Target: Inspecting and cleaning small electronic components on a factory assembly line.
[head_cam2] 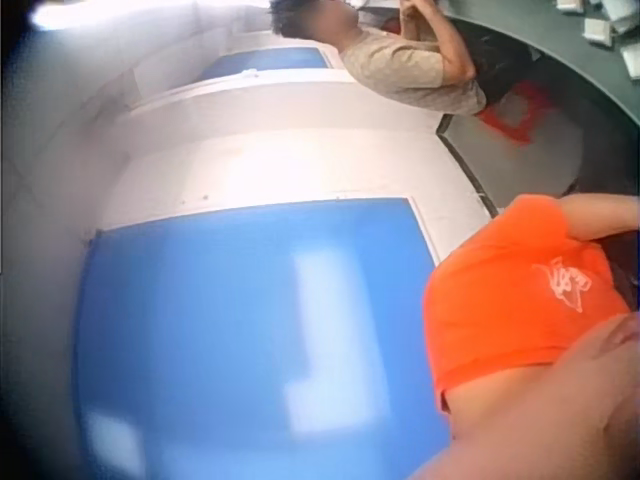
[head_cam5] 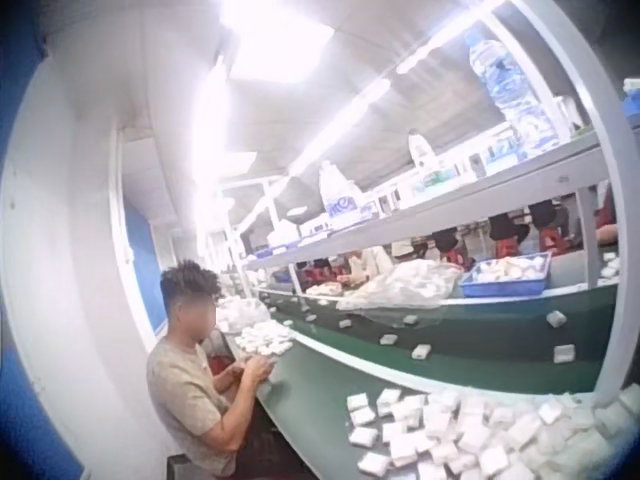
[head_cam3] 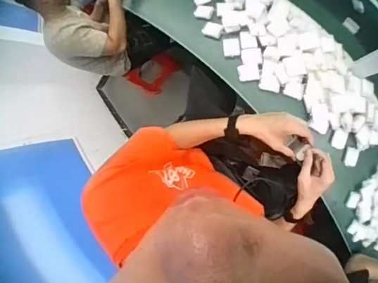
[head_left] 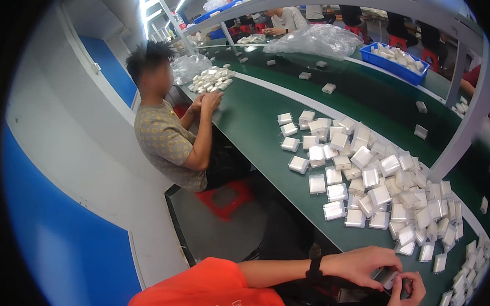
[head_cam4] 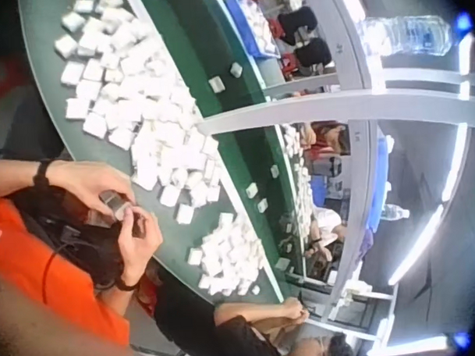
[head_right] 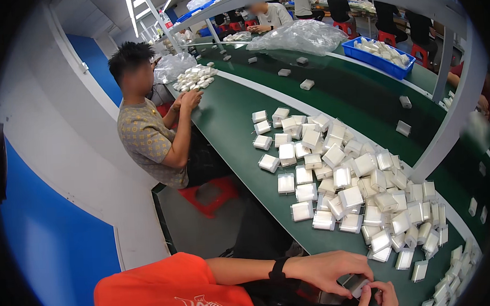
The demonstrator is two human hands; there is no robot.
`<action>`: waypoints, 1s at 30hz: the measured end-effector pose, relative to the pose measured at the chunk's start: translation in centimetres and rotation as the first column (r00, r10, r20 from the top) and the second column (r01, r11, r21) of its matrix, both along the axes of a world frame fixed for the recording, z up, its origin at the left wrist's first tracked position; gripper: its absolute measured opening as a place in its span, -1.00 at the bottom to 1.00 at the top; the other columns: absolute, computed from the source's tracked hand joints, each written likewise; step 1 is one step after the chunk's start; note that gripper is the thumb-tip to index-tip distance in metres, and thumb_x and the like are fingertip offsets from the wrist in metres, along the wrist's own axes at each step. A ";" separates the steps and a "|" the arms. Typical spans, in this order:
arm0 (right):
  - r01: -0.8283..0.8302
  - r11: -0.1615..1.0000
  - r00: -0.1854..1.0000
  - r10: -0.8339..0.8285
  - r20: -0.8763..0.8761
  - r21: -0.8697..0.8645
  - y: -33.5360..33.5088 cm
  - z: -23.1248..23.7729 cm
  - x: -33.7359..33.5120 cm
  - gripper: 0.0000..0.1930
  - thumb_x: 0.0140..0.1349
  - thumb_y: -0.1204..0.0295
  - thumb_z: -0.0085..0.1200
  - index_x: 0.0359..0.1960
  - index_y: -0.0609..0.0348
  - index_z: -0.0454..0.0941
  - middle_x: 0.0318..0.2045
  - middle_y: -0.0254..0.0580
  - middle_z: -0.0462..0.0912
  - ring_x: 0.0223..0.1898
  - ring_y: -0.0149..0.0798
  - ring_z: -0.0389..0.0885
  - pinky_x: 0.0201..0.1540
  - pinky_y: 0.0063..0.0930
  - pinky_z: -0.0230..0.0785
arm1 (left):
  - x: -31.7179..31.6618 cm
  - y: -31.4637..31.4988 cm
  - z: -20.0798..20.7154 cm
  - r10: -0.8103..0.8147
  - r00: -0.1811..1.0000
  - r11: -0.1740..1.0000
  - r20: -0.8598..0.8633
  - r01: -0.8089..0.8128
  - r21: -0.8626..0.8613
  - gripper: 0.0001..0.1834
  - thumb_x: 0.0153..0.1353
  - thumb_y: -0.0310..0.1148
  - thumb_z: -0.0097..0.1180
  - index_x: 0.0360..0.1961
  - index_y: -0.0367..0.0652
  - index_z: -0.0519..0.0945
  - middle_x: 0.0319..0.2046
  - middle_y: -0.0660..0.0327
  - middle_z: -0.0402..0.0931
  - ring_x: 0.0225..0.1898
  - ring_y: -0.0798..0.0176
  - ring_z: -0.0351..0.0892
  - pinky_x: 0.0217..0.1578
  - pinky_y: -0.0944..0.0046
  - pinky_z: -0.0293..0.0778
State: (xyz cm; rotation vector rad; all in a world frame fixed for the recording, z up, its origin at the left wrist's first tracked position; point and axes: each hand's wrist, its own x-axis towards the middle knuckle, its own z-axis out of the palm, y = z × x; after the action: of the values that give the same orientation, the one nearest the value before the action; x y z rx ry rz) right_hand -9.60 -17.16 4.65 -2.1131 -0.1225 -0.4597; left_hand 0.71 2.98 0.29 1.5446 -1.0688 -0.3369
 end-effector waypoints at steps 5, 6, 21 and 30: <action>-0.040 0.993 0.998 0.046 -0.052 0.111 -0.8 -0.5 0.6 -0.97 0.45 0.60 0.31 -0.18 0.30 0.70 -0.47 -0.41 0.47 -0.49 -0.49 0.20 -0.43 -0.54 0.07 | 0.3 -0.1 0.5 -0.021 0.999 0.999 -0.049 0.022 0.028 -0.43 0.10 -0.35 0.53 0.14 -0.24 0.63 -0.02 0.06 0.63 0.04 -0.08 0.66 0.04 0.02 0.58; -0.068 0.990 0.996 0.073 -0.042 0.121 -0.9 -0.5 0.8 -0.97 0.45 0.60 0.31 -0.18 0.30 0.70 -0.47 -0.39 0.46 -0.48 -0.49 0.21 -0.43 -0.54 0.10 | 0.4 -0.2 0.6 -0.024 0.998 0.999 -0.060 0.026 0.033 -0.43 0.09 -0.35 0.54 0.12 -0.24 0.64 -0.02 0.06 0.63 0.04 -0.08 0.66 0.04 0.02 0.58; -0.172 0.968 0.985 0.170 0.025 0.182 -2.2 -2.5 1.2 -0.94 0.35 0.64 0.38 -0.24 0.31 0.71 -0.54 -0.31 0.43 -0.52 -0.41 0.23 -0.45 -0.49 0.08 | 0.3 -0.4 0.8 -0.007 0.999 1.000 -0.041 0.008 0.030 -0.38 -0.03 -0.32 0.62 0.10 -0.19 0.67 -0.03 0.09 0.66 0.05 -0.03 0.69 0.06 0.04 0.60; -0.216 0.954 0.975 0.220 0.003 0.209 -2.8 -2.5 1.5 -0.93 0.34 0.65 0.37 -0.19 0.29 0.73 -0.57 -0.27 0.41 -0.55 -0.36 0.25 -0.46 -0.46 0.09 | 0.8 -0.9 2.0 0.013 0.999 1.000 -0.047 -0.014 -0.010 -0.57 0.17 -0.29 0.53 0.02 -0.23 0.72 -0.14 -0.01 0.71 -0.13 -0.15 0.71 -0.11 -0.02 0.60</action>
State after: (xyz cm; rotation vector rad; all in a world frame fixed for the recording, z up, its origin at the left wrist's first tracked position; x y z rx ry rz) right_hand -8.14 -19.91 2.18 -1.8723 -0.2816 -0.3050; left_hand 1.52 2.05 2.27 1.5270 -1.0214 -0.3567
